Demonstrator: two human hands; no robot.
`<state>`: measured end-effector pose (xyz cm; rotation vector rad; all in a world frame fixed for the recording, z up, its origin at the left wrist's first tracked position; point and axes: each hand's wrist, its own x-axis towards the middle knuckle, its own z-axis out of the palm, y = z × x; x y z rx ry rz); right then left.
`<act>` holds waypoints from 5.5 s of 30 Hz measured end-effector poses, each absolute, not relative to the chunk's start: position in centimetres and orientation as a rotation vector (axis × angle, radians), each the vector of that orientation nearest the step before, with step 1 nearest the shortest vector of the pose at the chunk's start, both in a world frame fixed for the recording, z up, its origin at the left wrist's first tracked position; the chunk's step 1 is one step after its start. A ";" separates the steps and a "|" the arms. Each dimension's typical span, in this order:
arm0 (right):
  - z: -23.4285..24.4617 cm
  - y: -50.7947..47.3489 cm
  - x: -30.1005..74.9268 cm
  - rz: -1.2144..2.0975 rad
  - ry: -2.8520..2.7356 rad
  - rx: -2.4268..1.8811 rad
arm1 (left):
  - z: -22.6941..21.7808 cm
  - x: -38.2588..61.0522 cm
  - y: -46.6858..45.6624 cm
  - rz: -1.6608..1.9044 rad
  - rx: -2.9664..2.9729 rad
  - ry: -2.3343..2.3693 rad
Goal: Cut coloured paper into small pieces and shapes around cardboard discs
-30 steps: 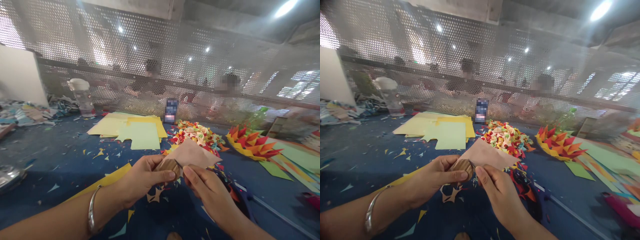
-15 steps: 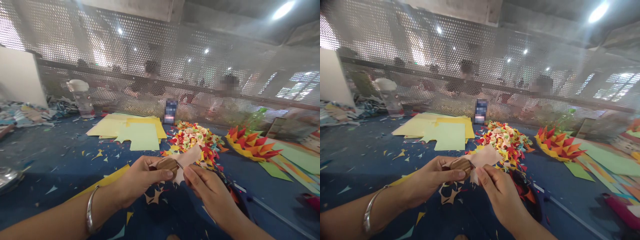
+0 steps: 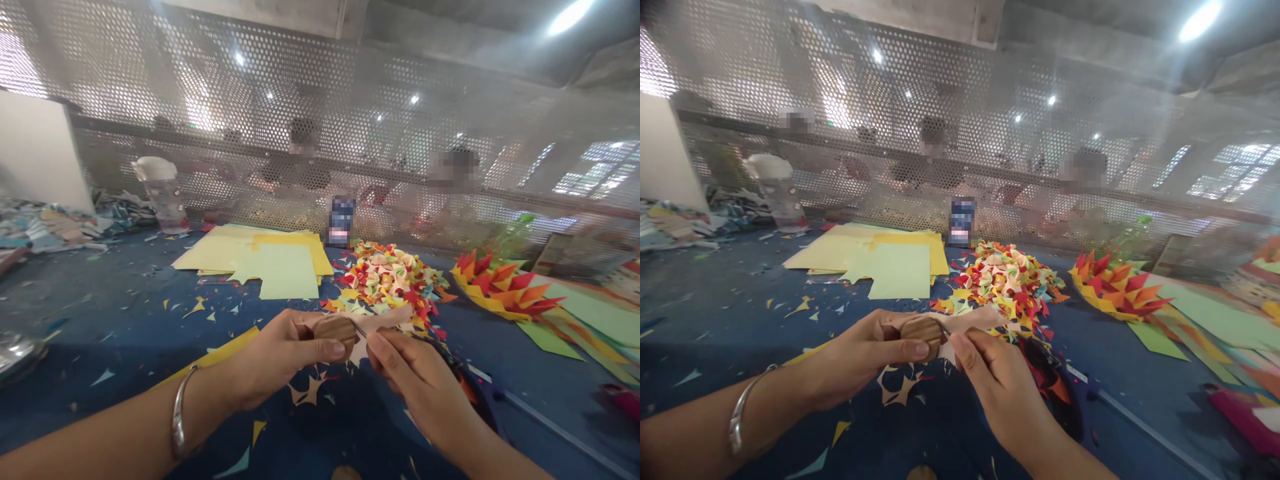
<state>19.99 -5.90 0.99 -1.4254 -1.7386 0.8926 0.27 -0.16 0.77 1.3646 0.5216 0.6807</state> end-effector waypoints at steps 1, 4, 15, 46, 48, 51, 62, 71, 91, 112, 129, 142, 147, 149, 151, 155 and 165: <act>0.9 -5.9 20.0 0.888 -1.740 -1.432 | 0.8 0.3 -0.2 0.679 1.363 0.530; 0.7 -5.9 20.1 0.884 -1.733 -1.444 | 0.7 0.2 -0.1 0.679 1.360 0.547; 0.6 -6.0 20.1 0.865 -1.748 -1.389 | 0.8 0.1 0.3 0.676 1.408 0.464; 0.8 -5.8 20.4 0.717 -1.955 -1.434 | 1.4 -0.9 1.3 0.403 1.494 0.422; 0.9 -5.7 20.4 0.724 -1.972 -1.438 | 1.3 -1.0 1.4 0.396 1.512 0.418; 0.9 -5.7 20.4 0.740 -1.988 -1.448 | 1.2 -1.1 1.6 0.388 1.535 0.403; 1.0 -5.8 20.3 0.776 -1.999 -1.467 | 1.1 -1.1 1.6 0.339 1.493 0.444; 1.1 -5.7 20.2 0.793 -1.996 -1.427 | 1.2 -1.2 1.6 0.311 1.503 0.431; 1.3 -6.1 20.0 0.818 -2.041 -1.442 | 1.0 -1.4 1.8 0.215 1.511 0.397; 1.2 -6.0 20.1 0.808 -2.052 -1.433 | 0.9 -1.3 1.6 0.208 1.488 0.440; 0.1 -6.0 20.0 0.892 -1.887 -1.423 | 0.4 -1.1 1.6 0.240 1.540 0.431; 0.2 -6.3 19.4 0.762 -1.735 -1.352 | 0.3 -0.1 -0.2 0.617 1.789 0.723; 0.2 -6.4 19.3 0.789 -1.672 -1.306 | 0.1 0.6 -0.7 0.802 1.595 0.660; 0.3 -6.4 19.3 0.794 -1.676 -1.281 | 0.1 0.8 -0.8 0.795 1.477 0.565; 0.5 -6.5 19.4 0.787 -1.701 -1.253 | 0.3 0.8 -0.9 0.798 1.458 0.562; 0.8 -6.7 19.5 0.714 -1.760 -1.285 | 0.3 0.5 -0.7 0.809 1.447 0.599; 0.5 -6.6 19.9 0.766 -1.796 -1.341 | 0.1 0.4 0.0 0.856 1.352 0.622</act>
